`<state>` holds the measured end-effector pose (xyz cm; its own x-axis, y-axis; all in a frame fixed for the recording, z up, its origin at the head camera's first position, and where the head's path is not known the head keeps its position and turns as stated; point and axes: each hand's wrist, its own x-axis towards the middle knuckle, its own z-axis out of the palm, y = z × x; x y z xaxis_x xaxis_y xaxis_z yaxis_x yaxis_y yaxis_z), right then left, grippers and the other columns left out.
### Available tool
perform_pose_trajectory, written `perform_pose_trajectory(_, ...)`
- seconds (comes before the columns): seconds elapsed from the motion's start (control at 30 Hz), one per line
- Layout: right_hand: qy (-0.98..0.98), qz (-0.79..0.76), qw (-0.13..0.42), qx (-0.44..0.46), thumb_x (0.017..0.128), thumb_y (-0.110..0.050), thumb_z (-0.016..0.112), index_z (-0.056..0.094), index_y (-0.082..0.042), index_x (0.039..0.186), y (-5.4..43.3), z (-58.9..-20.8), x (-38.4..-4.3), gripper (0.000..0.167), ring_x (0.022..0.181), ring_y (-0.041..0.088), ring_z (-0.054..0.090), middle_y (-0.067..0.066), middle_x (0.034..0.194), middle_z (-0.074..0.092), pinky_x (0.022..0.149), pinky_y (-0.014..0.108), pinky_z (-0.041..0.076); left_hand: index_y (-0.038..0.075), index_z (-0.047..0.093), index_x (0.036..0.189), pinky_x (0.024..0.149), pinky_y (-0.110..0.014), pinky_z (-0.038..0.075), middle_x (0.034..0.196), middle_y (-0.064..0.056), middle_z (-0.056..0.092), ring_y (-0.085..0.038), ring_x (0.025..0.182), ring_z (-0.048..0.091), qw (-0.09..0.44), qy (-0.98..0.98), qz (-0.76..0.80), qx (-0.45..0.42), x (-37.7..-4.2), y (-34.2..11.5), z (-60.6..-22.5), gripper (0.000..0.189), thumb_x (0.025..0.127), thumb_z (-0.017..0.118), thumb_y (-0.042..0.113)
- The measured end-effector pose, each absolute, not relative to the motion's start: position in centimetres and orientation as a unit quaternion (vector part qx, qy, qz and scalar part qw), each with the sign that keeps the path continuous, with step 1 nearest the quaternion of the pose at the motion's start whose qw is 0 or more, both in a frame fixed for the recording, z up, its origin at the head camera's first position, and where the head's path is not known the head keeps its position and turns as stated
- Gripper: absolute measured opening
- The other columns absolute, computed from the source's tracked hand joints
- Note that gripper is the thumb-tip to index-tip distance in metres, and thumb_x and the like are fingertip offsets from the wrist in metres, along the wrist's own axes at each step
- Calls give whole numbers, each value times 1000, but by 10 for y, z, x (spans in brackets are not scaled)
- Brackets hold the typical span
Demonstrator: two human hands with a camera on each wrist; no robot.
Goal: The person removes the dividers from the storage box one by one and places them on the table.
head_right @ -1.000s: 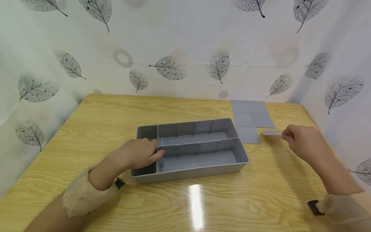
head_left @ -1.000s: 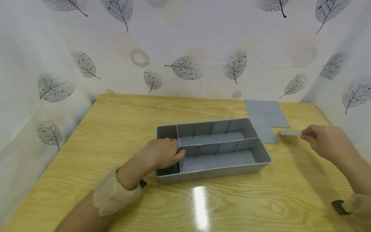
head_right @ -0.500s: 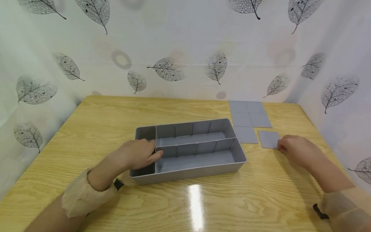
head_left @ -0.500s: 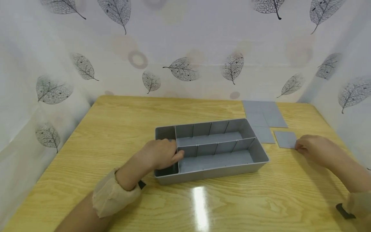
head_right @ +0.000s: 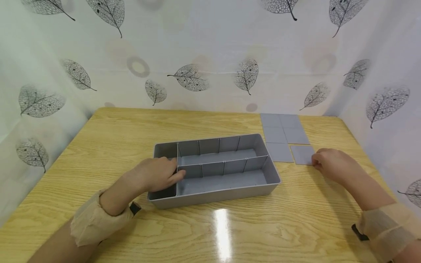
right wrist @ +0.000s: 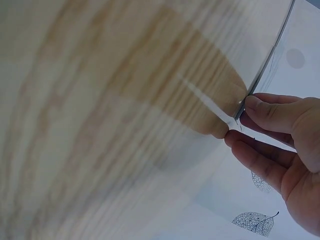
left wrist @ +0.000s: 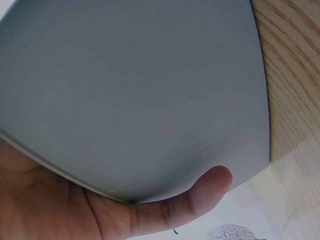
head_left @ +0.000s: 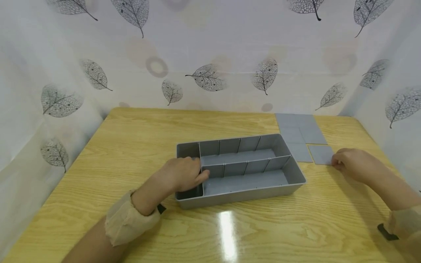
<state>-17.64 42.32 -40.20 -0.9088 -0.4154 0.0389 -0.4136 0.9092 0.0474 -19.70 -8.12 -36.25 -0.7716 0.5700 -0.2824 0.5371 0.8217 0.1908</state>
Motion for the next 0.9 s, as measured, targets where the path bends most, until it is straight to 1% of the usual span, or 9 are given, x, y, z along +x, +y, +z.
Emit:
perform_pose_trajectory(0.13,-976,-17,21,214,77,2,77,71,-11,77,423,-402,-180,14,76,27,67,2,82,68,68,43,55,5,56,83,56,-38,51,68,-4,54,-17,62,56,169,940,48,292,-197,-81,-362,42,102,43,39)
perform_pose_trajectory(0.33,-979,-16,17,204,79,1,76,73,-12,79,421,-401,-182,13,83,33,69,7,88,71,74,49,55,5,56,82,54,-37,49,67,-4,54,-17,60,55,167,939,49,297,-197,-82,-363,41,102,43,39)
perform_pose_trajectory(0.47,-981,-12,10,192,80,1,74,74,-10,82,420,-400,-182,10,86,37,69,11,91,72,77,52,54,3,58,85,56,-37,50,69,-5,54,-17,61,55,170,937,48,302,-198,-82,-362,42,102,43,38)
perform_pose_trajectory(0.57,-982,-11,28,187,79,1,75,74,-7,84,421,-399,-181,9,89,41,68,15,93,72,78,54,54,3,59,88,58,-38,51,70,-5,55,-18,63,57,175,936,48,301,-197,-82,-362,42,103,43,39)
perform_pose_trajectory(0.67,-980,-9,65,187,77,2,76,73,-2,86,415,-390,-182,10,88,43,67,19,93,71,75,54,53,3,58,88,59,-38,51,70,-5,55,-18,63,57,177,937,49,298,-197,-82,-362,42,103,43,39)
perform_pose_trajectory(0.73,-978,-3,93,187,77,2,76,73,-1,88,404,-381,-183,11,80,39,68,20,91,71,70,52,54,3,59,89,59,-39,52,70,-6,56,-19,64,58,179,937,50,296,-197,-82,-362,44,103,42,41)
perform_pose_trajectory(0.8,-976,12,115,183,79,1,75,73,-1,90,387,-367,-182,12,74,33,69,19,90,72,66,50,54,2,62,94,62,-41,54,73,-7,60,-20,67,62,186,936,53,295,-198,-82,-361,49,104,41,45)
perform_pose_trajectory(0.9,-969,39,150,195,79,0,76,74,-3,91,353,-348,-178,13,65,24,68,14,87,73,60,45,53,-1,64,110,74,-44,57,84,-10,67,-25,80,69,207,931,58,295,-200,-84,-360,62,104,38,54)
